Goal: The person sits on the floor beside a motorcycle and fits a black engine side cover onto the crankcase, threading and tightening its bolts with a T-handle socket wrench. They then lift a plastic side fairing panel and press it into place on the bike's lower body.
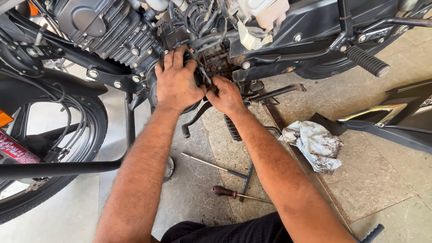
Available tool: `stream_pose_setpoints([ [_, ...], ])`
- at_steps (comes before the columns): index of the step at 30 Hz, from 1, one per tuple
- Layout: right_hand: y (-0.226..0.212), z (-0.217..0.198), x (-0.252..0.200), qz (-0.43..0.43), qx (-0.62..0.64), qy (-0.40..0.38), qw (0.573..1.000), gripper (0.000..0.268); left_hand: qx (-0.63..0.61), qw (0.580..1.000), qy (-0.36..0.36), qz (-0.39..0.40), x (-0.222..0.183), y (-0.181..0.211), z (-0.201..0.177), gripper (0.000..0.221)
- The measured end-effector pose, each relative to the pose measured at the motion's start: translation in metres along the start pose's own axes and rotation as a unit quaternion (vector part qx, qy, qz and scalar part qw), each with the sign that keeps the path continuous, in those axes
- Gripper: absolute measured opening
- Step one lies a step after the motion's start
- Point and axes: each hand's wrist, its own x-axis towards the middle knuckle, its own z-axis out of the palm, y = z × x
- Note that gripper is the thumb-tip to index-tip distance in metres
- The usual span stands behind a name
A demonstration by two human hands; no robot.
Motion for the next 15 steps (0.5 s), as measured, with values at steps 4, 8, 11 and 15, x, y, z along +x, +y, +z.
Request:
stream_pose_setpoints([
  [4,-0.004,-0.004,-0.001,-0.019,0.051,-0.001,0.999,0.025,0.039,0.999,0.034,-0.006,0.002,-0.004,0.019,0.073],
  [8,-0.013,-0.002,0.003,0.030,0.027,-0.004,0.999,0.020,0.048,0.998,0.037,-0.018,0.007,-0.006,0.029,0.063],
  [11,-0.010,0.003,0.005,0.036,-0.003,0.015,0.999,0.020,0.049,0.997,-0.030,-0.043,0.020,-0.001,0.013,0.055],
  [15,-0.008,0.004,0.010,0.041,0.038,0.039,0.998,0.026,0.021,0.994,-0.081,-0.070,0.038,0.002,0.003,0.043],
])
